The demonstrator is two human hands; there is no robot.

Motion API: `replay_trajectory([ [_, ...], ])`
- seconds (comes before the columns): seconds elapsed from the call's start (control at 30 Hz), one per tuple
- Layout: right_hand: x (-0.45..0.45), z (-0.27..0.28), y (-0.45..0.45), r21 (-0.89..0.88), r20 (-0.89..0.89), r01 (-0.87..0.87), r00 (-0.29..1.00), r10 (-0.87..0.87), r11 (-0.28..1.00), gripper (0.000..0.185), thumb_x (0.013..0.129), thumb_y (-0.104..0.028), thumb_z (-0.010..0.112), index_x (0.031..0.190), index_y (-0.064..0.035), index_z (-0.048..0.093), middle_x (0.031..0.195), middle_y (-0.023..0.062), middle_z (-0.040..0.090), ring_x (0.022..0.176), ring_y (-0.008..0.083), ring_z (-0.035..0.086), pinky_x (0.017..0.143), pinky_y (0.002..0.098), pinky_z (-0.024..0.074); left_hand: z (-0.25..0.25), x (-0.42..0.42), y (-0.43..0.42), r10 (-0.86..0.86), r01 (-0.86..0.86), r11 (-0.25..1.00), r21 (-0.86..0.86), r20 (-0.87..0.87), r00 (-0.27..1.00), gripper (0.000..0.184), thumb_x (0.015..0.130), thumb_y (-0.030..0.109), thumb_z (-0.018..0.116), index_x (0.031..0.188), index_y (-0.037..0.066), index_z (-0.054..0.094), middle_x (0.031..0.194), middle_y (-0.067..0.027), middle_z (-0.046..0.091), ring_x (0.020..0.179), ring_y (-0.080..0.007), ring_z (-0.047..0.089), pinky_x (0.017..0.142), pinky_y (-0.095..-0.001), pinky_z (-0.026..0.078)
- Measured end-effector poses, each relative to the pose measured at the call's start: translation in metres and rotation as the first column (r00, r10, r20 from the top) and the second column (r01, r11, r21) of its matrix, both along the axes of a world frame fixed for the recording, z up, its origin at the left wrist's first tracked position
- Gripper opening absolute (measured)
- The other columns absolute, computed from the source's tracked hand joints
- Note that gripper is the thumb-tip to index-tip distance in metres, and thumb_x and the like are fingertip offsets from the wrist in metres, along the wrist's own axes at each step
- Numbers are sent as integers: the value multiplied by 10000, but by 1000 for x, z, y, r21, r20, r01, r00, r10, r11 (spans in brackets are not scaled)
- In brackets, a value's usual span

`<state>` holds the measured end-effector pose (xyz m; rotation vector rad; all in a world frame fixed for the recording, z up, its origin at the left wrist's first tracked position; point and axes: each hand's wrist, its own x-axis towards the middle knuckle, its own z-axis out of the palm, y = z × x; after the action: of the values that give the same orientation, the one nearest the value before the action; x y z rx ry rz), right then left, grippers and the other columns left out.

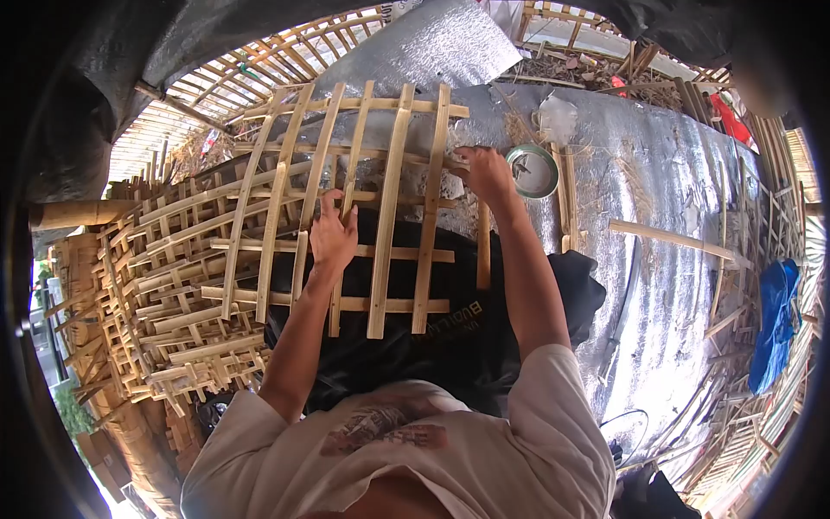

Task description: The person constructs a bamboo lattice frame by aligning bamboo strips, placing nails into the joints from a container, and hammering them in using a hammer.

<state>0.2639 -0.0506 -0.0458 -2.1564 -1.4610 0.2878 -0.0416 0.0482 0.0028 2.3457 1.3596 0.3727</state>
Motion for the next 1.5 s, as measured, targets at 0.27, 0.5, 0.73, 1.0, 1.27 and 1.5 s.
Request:
replay_trajectory([
  [0.27,9,-23,4,39,-36,-17,999,18,999,271,830,-140,718,1099,-127,754,932,199,726,856,380,715,763,457,581,-8,-3,4,4,-6,999,-36,-35,999,395,982,252,612,1281,137,380,658,-217,641,630,-441,648,600,-527,516],
  [0.5,15,-31,4,9,-46,55,997,-54,998,224,825,-260,800,1033,-180,789,887,130,744,801,319,731,715,408,574,-2,-3,2,-5,4,999,-40,-18,1000,378,986,257,603,1269,133,386,654,-219,636,627,-446,642,602,-533,514],
  [0.73,15,-30,7,75,-45,85,996,-82,994,239,845,-288,790,1050,-166,791,868,158,745,772,308,741,688,394,581,-3,1,5,-27,26,997,79,7,1000,376,975,234,620,1259,122,400,650,-220,634,621,-445,649,592,-533,516],
  [1.0,15,-9,20,375,-159,140,984,-85,917,236,826,-230,806,1023,-102,789,860,168,737,752,348,718,687,397,578,14,13,32,-34,30,997,69,66,997,375,954,201,650,1250,121,433,652,-223,636,630,-474,636,614,-552,500],
  [1.27,7,-1,14,273,-59,190,982,-180,943,205,864,-257,773,1013,-117,790,889,132,752,744,334,717,678,390,568,7,16,71,-87,85,996,-29,-45,995,351,966,228,635,1251,176,437,703,-197,656,710,-465,651,650,-560,491],
  [1.5,-6,-17,15,300,55,130,987,-153,945,236,883,-258,734,1077,-127,756,1033,97,740,979,326,678,884,408,539,-2,17,70,-89,77,992,-98,-117,989,353,965,222,625,1256,181,428,833,-236,670,821,-493,649,725,-578,491],
])
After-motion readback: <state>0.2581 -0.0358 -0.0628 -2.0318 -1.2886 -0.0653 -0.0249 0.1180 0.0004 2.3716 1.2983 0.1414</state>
